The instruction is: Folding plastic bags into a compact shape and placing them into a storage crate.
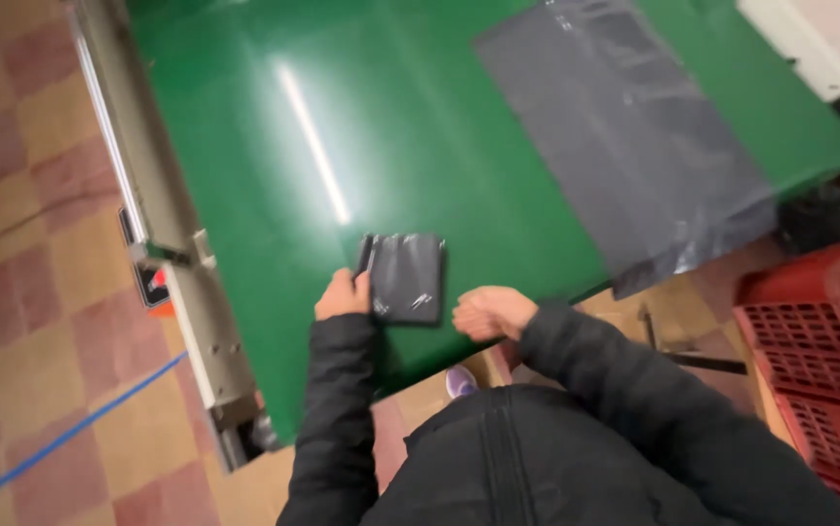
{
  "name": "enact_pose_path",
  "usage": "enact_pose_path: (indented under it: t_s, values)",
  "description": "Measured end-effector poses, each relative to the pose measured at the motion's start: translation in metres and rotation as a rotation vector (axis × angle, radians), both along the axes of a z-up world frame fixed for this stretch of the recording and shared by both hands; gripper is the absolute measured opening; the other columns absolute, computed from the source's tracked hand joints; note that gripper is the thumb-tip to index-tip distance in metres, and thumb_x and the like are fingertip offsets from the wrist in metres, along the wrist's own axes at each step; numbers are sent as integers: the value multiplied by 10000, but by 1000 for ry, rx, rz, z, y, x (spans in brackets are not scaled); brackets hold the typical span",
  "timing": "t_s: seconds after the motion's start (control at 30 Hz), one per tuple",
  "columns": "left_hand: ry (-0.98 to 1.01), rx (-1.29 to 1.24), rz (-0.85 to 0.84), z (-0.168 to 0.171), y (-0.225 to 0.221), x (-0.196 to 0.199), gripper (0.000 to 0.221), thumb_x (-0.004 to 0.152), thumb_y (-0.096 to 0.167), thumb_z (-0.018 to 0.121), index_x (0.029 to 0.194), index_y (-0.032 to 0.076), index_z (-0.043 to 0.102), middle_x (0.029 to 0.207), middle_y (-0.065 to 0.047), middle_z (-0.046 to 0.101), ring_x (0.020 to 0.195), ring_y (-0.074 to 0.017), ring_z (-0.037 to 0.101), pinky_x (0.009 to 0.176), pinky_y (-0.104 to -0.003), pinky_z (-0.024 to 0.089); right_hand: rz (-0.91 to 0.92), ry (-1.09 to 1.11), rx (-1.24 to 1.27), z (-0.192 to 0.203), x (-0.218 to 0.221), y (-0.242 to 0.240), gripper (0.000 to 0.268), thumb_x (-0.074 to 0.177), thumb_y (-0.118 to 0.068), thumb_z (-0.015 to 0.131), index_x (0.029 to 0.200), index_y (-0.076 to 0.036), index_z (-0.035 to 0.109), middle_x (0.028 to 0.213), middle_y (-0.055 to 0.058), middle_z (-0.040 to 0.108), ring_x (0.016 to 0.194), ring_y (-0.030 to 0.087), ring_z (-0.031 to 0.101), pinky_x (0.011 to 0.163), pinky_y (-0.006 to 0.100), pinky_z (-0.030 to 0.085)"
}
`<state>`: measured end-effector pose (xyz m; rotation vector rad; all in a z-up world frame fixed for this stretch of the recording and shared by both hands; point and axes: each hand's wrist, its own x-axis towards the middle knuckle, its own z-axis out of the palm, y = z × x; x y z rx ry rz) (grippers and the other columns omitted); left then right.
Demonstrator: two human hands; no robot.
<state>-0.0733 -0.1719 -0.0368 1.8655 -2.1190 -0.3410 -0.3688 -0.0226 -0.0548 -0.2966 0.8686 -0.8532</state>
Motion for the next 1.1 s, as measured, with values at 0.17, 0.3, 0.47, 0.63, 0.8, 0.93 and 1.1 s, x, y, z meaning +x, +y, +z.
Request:
enact_pose_path:
  t_s: [0.17, 0.3, 0.47, 0.63, 0.8, 0.93, 1.1]
  values:
    - [-12, -363, -352, 138, 43, -118, 550, 638, 462, 773, 1019, 96, 617, 1092, -155, 640, 1054, -413, 581, 796, -595, 454, -206, 154, 351, -27, -127, 105, 488, 960, -425, 531, 1250, -46, 632, 1131, 167, 750, 1000, 305, 748, 831, 436, 583]
    - [20, -300, -1042, 99, 108, -246, 665, 671, 314, 773, 1275, 91, 605, 1447, -131, 551, 1423, -362, 441, 1031, -629, 405, -754, -304, 24, -110, -203, 149, 441, 1059, -434, 624, 1322, -85, 566, 1168, 93, 632, 1013, 359, 651, 920, 514, 555]
    - [145, -576, -1157, 22, 120, -351, 427, 843, 231, 659, 1245, 93, 621, 1390, -114, 602, 1383, -318, 518, 995, -563, 470, -984, 40, -29, -59, -217, 150, 410, 945, -198, 610, 1330, -85, 521, 1269, 80, 631, 1101, 282, 629, 937, 446, 523]
    - [314, -114, -1277, 51, 103, -368, 254, 889, 181, 631, 1133, 112, 630, 1198, -106, 682, 1201, -327, 632, 883, -467, 543, -886, 257, -213, -51, -250, 171, 619, 701, 52, 545, 1304, -76, 495, 1195, 64, 603, 1090, 321, 635, 882, 481, 529]
    - [585, 609, -1008, 164, 65, -320, 192, 939, 205, 660, 1094, 94, 676, 845, -168, 711, 769, -333, 695, 697, -422, 542, -1040, 488, -343, -29, -351, 153, 655, 908, 21, 602, 1533, -23, 410, 1228, 147, 614, 1200, 297, 615, 1043, 422, 487]
    - [630, 663, -730, 144, -10, -318, 190, 942, 191, 664, 1005, 15, 698, 763, -129, 691, 695, -204, 635, 670, -376, 540, -637, 560, -502, 40, -402, 67, 514, 936, 25, 613, 1442, 44, 524, 1224, 176, 655, 1219, 298, 623, 1096, 415, 467]
    - [919, 313, -499, 65, -134, -355, 346, 986, 279, 635, 1175, -6, 684, 962, -79, 757, 853, -237, 664, 781, -386, 538, -342, 865, -590, 68, -433, -112, 495, 878, 14, 704, 1355, 16, 571, 1237, 65, 683, 1132, 161, 641, 986, 326, 517]
